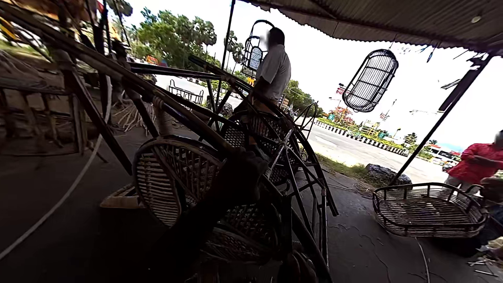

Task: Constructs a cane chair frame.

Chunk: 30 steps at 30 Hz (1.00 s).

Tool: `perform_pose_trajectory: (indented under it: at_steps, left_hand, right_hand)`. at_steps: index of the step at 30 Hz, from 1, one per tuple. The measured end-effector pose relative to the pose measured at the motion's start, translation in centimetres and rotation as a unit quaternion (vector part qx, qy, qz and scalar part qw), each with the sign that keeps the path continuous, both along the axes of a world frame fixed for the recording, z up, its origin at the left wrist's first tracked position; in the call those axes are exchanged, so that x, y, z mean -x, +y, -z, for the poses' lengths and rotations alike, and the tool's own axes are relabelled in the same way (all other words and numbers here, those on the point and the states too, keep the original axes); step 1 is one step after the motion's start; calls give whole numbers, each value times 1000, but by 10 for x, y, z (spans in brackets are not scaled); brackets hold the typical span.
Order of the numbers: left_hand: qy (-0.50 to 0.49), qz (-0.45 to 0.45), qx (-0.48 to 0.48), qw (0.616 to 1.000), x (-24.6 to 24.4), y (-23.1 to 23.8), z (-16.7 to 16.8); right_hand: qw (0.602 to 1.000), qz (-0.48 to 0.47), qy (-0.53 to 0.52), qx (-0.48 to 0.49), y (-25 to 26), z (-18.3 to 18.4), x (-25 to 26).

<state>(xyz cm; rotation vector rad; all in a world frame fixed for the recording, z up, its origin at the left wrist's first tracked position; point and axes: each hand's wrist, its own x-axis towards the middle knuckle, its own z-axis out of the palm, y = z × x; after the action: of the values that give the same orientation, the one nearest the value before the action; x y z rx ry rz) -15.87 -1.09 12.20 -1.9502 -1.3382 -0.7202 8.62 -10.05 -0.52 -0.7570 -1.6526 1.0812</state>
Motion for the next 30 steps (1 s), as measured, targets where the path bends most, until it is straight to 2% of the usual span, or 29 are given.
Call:
perform_pose_trajectory:
  at_steps: [3,5,9,12,14,17,20,22,24,27,29,30]
  left_hand:
    - [-6,5,-9,1000,-1,3,-2]
    - [-15,9,-5,1000,-2,4,-2]
    - [-21,3,12,1000,-3,2,-4]
    - [-21,2,16,1000,-1,3,-3]
    - [-19,6,7,1000,-1,6,-3]
    - [-33,16,9,999,-3,9,-5]
    - [-33,2,37,999,0,10,-9]
    - [-33,13,36,999,-1,13,-10]
    - [-42,21,41,998,-2,12,-11]
    - [-44,17,45,998,-1,11,-10]
    - [-42,20,47,998,1,10,-9]
    - [-41,22,47,998,1,10,-8]
  right_hand:
    - [971,68,-212,-88,11,-16,-22]
    - [931,96,-330,-121,10,-33,-31]
    - [821,128,-534,-155,7,-65,-41]
    - [712,152,-663,-172,-1,-94,-38]
    - [648,173,-719,-182,-7,-108,-32]
    - [571,236,-737,-276,-7,-104,-30]
    - [523,260,-758,-291,1,-103,-28]
    - [537,269,-757,-260,6,-103,-31]
    - [603,245,-747,-136,5,-110,-26]
    - [788,196,-582,-33,26,-90,-42]
    - [909,122,-392,75,32,-71,-46]
    - [942,80,-288,151,31,-63,-44]
